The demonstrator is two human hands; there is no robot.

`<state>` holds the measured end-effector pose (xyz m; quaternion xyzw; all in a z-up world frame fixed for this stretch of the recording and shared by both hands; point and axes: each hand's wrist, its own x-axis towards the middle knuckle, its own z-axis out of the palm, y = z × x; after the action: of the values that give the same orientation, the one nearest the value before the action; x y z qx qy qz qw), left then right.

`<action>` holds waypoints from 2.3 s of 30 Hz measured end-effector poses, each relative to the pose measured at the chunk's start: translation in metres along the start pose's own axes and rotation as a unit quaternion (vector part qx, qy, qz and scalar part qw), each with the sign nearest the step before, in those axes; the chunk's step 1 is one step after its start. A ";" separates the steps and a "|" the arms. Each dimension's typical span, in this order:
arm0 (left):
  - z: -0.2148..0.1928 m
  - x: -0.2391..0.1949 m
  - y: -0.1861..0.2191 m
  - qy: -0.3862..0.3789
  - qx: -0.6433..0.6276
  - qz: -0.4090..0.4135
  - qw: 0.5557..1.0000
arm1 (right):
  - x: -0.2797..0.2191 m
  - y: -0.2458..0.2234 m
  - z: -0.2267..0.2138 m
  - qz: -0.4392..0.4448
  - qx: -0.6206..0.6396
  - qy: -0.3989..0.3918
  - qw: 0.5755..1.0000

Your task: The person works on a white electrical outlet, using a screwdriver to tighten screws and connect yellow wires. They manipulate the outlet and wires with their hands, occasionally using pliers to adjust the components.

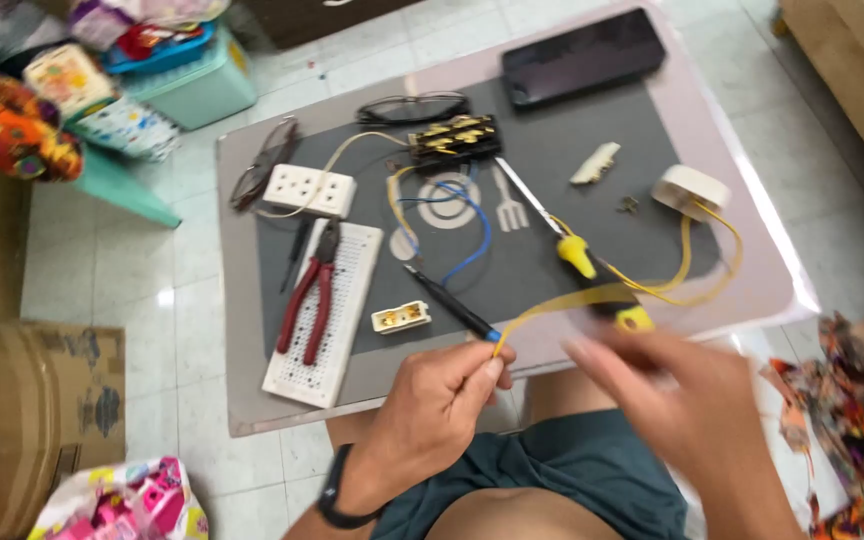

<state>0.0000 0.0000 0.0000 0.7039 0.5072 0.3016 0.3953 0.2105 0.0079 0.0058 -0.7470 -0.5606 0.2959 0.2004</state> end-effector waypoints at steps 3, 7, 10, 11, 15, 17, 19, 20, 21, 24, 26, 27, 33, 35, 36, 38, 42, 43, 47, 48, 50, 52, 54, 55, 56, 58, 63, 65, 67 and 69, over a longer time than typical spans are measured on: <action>-0.022 -0.011 0.000 -0.104 0.105 0.064 0.987 | -0.023 0.023 0.000 -0.513 -0.014 0.127 0.849; -0.036 -0.037 0.014 -0.191 0.330 0.196 0.903 | -0.028 -0.014 0.015 -0.601 0.019 -0.007 0.799; -0.055 -0.043 0.037 -0.233 0.258 0.077 0.935 | -0.033 -0.022 0.033 -0.526 0.163 -0.098 0.829; -0.055 -0.049 0.030 -0.243 0.275 0.075 0.927 | -0.036 -0.021 0.039 -0.515 0.182 -0.123 0.829; -0.045 -0.062 0.005 -0.409 0.394 -0.015 0.823 | -0.043 -0.021 0.061 -0.522 0.214 -0.175 0.807; -0.043 -0.054 0.010 -0.443 0.393 -0.063 0.803 | -0.042 -0.017 0.062 -0.530 0.203 -0.172 0.805; -0.048 -0.055 -0.005 -0.475 0.389 -0.110 0.782 | -0.037 -0.010 0.058 -0.539 0.190 -0.171 0.803; -0.054 -0.059 -0.023 -0.375 0.469 -0.079 0.796 | -0.032 -0.006 0.054 -0.478 0.209 -0.174 0.835; -0.061 -0.064 -0.040 -0.267 0.541 -0.046 0.796 | -0.026 -0.002 0.050 -0.416 0.228 -0.176 0.863; -0.070 -0.048 -0.002 -0.055 0.348 0.124 0.928 | -0.008 0.001 0.030 -0.266 0.224 -0.225 0.910; -0.054 -0.039 0.004 -0.041 0.304 0.144 0.941 | -0.004 0.007 0.035 -0.221 0.245 -0.244 0.912; -0.046 -0.036 0.007 -0.027 0.258 0.157 0.953 | -0.003 0.010 0.037 -0.172 0.264 -0.269 0.910; -0.028 -0.021 0.008 0.014 0.275 0.289 0.917 | -0.002 0.015 0.040 -0.142 0.341 -0.339 0.865; -0.033 -0.017 0.015 -0.015 0.222 0.308 0.925 | 0.000 0.019 0.041 -0.144 0.358 -0.355 0.851; -0.034 -0.014 0.019 -0.044 0.167 0.325 0.930 | 0.001 0.021 0.041 -0.145 0.374 -0.372 0.837; -0.031 -0.016 0.021 -0.028 0.173 0.324 0.930 | 0.002 0.013 0.036 -0.170 0.356 -0.385 0.834; -0.024 -0.026 0.018 0.010 0.127 0.271 0.954 | -0.002 0.010 0.037 -0.284 0.316 -0.371 0.826; -0.023 -0.030 0.017 0.011 0.128 0.270 0.954 | -0.006 0.007 0.037 -0.284 0.316 -0.372 0.825; -0.016 -0.040 0.017 0.023 -0.011 0.082 0.996 | -0.013 -0.002 0.037 -0.543 0.216 -0.115 0.804; -0.015 -0.043 0.017 0.027 -0.040 0.016 0.999 | -0.014 -0.004 0.038 -0.579 0.208 -0.059 0.786; -0.011 -0.043 0.014 0.039 -0.031 0.035 0.998 | -0.018 -0.004 0.037 -0.537 0.200 -0.088 0.815; -0.012 -0.042 0.013 0.053 -0.017 0.060 0.997 | -0.018 -0.004 0.037 -0.500 0.192 -0.112 0.837; -0.016 -0.041 0.013 0.032 0.033 0.168 0.985 | -0.017 0.001 0.034 -0.403 0.206 -0.329 0.829; -0.017 -0.041 0.014 0.031 0.032 0.168 0.985 | -0.016 0.001 0.033 -0.402 0.206 -0.329 0.829; -0.018 -0.041 0.014 -0.002 0.033 0.173 0.984 | -0.016 0.002 0.033 -0.393 0.208 -0.380 0.811; -0.021 -0.041 0.017 -0.036 0.033 0.178 0.983 | -0.016 0.004 0.037 -0.381 0.210 -0.430 0.791; -0.020 -0.047 0.012 -0.104 0.187 0.243 0.946 | -0.026 0.015 0.060 -0.349 0.239 -0.314 0.850; -0.019 -0.048 0.012 -0.104 0.208 0.256 0.938 | -0.027 0.015 0.058 -0.375 0.241 -0.285 0.848; -0.021 -0.047 0.015 -0.104 0.230 0.269 0.930 | -0.026 0.013 0.047 -0.402 0.243 -0.258 0.844; -0.025 -0.045 0.021 -0.082 0.203 0.270 0.938 | -0.022 0.007 0.029 -0.379 0.281 -0.414 0.778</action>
<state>-0.0243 -0.0405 0.0299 0.9019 0.3140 0.2295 0.1879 0.1917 -0.0159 -0.0159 -0.1900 -0.7196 0.6208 0.2464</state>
